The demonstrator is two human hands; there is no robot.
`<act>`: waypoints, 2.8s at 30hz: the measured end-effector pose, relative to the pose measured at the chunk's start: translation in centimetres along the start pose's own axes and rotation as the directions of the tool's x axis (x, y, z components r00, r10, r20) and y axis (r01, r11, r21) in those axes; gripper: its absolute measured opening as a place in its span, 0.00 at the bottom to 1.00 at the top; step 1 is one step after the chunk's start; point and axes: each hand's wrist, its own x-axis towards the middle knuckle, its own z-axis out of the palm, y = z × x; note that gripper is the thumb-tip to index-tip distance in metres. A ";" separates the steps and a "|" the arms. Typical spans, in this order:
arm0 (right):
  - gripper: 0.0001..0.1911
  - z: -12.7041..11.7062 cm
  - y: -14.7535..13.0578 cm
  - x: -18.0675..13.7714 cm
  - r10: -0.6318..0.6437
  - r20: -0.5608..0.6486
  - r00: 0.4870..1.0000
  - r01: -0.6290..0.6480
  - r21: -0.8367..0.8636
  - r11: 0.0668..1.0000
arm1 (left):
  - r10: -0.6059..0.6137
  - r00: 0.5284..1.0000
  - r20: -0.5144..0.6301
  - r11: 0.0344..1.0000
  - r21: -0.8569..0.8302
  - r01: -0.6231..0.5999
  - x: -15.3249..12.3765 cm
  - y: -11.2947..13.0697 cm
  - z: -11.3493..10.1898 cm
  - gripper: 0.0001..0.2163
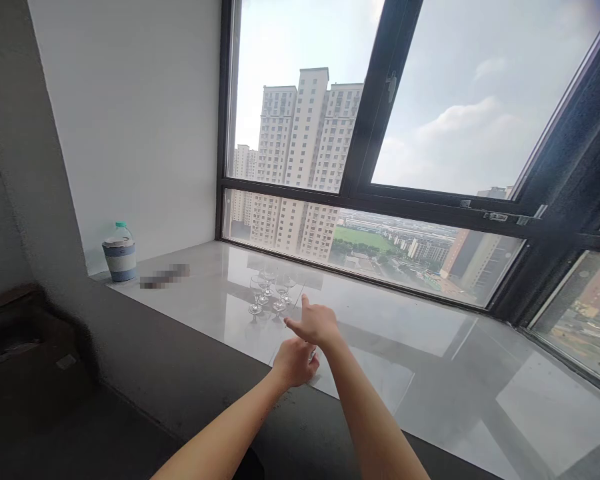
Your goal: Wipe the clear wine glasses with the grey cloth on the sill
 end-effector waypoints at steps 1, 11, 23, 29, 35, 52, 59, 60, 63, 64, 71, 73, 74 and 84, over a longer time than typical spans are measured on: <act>0.48 0.1 0.0 0.0 -0.001 -0.006 1.000 0.001 0.001 1.000 | -0.004 1.000 0.002 1.000 0.005 0.004 0.0 0.0 0.0 0.12; 0.47 0.0 -0.1 -0.6 -0.004 0.000 1.000 0.004 0.020 1.000 | -0.028 0.999 0.024 0.999 -0.027 0.028 0.0 0.2 -0.2 0.12; 0.46 0.1 -0.1 -0.6 -0.002 -0.029 1.000 0.003 0.027 1.000 | -0.059 0.996 0.069 0.997 -0.036 0.062 0.0 0.6 -1.0 0.15; 0.45 -0.2 -0.2 -0.9 0.009 -0.012 1.000 -0.009 0.018 1.000 | -0.040 0.998 0.046 0.999 -0.026 0.042 0.0 0.4 -0.7 0.14; 0.45 -0.5 -0.3 -1.0 0.013 0.003 1.000 -0.013 0.025 1.000 | -0.028 0.999 0.046 0.999 -0.026 0.029 0.1 0.2 -0.4 0.12; 0.43 -0.2 -0.2 -1.1 0.010 -0.026 1.000 -0.009 0.037 0.999 | -0.021 0.999 0.036 0.997 -0.077 0.023 0.1 0.2 -0.2 0.13; 0.43 -0.1 -0.2 -1.0 0.009 -0.035 0.999 -0.008 0.028 1.000 | -0.032 0.998 0.046 0.996 -0.085 0.036 0.1 0.3 -0.5 0.12; 0.43 0.0 -0.2 -1.0 0.008 -0.040 0.999 -0.007 0.027 1.000 | -0.033 0.998 0.048 0.996 -0.086 0.037 0.1 0.3 -0.5 0.12; 0.42 0.1 -0.1 -0.9 -0.002 -0.059 0.998 0.003 0.027 1.000 | -0.031 0.999 0.043 0.996 -0.081 0.034 0.1 0.3 -0.5 0.13; 0.42 0.2 -0.1 -1.0 -0.002 -0.064 0.998 0.004 0.027 1.000 | -0.029 0.999 0.042 0.996 -0.077 0.032 0.1 0.3 -0.5 0.13; 0.42 0.1 -0.2 -1.1 0.012 -0.059 0.998 -0.009 0.039 0.999 | -0.052 0.997 0.062 0.996 -0.064 0.056 0.0 0.4 -0.6 0.13; 0.42 0.1 -0.3 -1.2 0.018 -0.052 0.998 -0.016 0.039 0.999 | -0.044 0.998 0.049 0.997 -0.065 0.047 0.0 0.4 -0.6 0.14; 0.42 0.1 -0.3 -1.2 0.020 -0.050 0.999 -0.018 0.041 0.999 | -0.038 0.998 0.042 0.997 -0.065 0.041 0.1 0.4 -0.5 0.14; 0.41 0.5 -0.1 -0.9 0.011 -0.076 0.997 -0.008 0.039 0.999 | -0.029 0.999 0.027 0.998 -0.055 0.031 0.1 0.1 0.0 0.14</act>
